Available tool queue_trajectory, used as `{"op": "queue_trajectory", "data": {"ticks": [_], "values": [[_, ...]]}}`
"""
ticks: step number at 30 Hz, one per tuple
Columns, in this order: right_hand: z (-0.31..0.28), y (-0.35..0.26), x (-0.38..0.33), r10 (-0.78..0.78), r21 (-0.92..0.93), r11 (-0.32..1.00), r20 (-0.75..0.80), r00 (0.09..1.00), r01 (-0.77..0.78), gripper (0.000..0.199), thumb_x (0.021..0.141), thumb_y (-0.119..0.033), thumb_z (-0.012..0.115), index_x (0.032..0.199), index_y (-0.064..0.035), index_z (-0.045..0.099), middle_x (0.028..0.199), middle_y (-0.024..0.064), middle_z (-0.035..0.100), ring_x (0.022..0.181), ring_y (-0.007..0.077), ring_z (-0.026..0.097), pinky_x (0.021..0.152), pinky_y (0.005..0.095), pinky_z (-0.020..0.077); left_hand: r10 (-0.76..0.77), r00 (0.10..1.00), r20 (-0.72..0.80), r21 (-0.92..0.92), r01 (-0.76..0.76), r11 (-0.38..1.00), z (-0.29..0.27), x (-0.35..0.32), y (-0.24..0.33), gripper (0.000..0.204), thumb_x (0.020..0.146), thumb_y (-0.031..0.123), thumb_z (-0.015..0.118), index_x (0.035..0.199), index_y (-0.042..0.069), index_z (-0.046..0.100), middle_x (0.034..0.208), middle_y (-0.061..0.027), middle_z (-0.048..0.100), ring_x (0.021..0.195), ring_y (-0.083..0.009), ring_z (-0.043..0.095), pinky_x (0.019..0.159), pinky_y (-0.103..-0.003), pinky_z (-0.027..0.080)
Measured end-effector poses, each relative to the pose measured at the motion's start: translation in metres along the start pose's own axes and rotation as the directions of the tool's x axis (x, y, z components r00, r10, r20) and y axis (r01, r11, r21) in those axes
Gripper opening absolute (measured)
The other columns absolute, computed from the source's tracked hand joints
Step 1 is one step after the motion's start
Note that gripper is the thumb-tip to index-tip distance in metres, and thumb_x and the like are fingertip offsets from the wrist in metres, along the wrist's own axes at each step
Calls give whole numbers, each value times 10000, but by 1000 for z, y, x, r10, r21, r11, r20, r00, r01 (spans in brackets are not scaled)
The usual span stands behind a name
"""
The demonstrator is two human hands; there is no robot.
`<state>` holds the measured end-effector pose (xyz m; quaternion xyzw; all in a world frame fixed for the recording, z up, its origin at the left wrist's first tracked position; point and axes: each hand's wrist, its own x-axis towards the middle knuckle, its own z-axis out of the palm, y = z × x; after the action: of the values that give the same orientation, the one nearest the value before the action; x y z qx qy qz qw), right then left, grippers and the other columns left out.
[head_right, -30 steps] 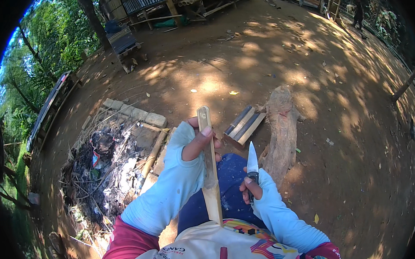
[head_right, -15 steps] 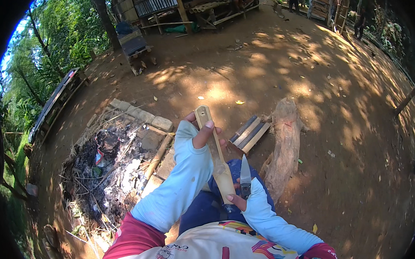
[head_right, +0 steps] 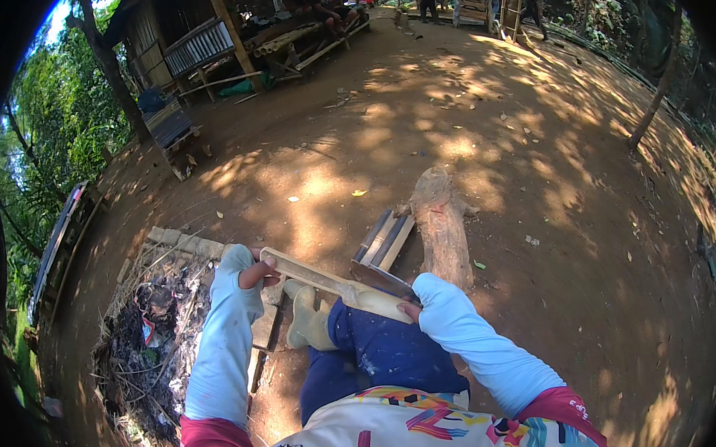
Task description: The person sits on the ground outdoors and uses a knife to carve a piece of light-colored wood. They hold the wood in their left hand and the knife in their right, shaving off thin strips of wood to shape the object. The person occasionally pauses to inspect the wood and then resumes carving.
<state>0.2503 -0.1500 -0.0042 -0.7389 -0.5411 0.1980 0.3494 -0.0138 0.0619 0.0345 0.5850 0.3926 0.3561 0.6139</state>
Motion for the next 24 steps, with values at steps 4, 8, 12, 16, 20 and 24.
{"op": "queue_trajectory", "data": {"ticks": [4,8,12,16,20,24], "values": [[-24,13,5,-128,-183,974,26,991,130,328,804,-187,799,1035,-19,636,821,129,665,746,205,646,696,337,512,-79,995,65,155,69,986,-13,4,-16,328,741,143,804,933,-22,597,763,-108,674,663,-181,659,646,-291,548],[-47,13,15,-67,-165,983,59,996,76,349,801,-169,799,1065,-20,627,875,121,685,781,203,658,729,326,517,-91,980,176,206,54,977,-17,0,-32,329,743,168,804,902,-26,591,777,-118,681,664,-175,658,642,-284,538],[-76,25,28,67,-71,995,9,998,-67,366,735,-118,848,988,7,615,790,100,687,735,110,649,670,258,516,-141,922,362,260,46,965,-3,-12,-43,330,802,209,771,895,-16,547,745,-90,651,687,-156,652,634,-275,523],[-97,21,40,40,-20,999,-88,995,-42,423,636,-141,911,906,-9,613,747,76,672,701,109,626,644,267,504,-158,914,374,258,61,964,14,-39,-47,312,844,230,716,930,-39,585,773,-104,658,716,-153,661,656,-276,529],[-119,6,43,10,-72,997,-40,999,-13,419,626,-123,907,918,-22,625,767,55,650,718,111,614,662,277,502,-256,844,471,534,-41,845,34,-61,-29,316,873,295,709,924,9,584,729,-59,618,658,-133,585,617,-267,468],[-133,-24,55,-119,-208,971,26,993,122,429,632,-131,904,964,-40,647,800,46,625,774,119,595,703,272,489,-209,797,566,474,-107,874,42,-77,-54,374,926,392,657,865,40,546,696,-41,570,625,-123,559,590,-270,452]]}}
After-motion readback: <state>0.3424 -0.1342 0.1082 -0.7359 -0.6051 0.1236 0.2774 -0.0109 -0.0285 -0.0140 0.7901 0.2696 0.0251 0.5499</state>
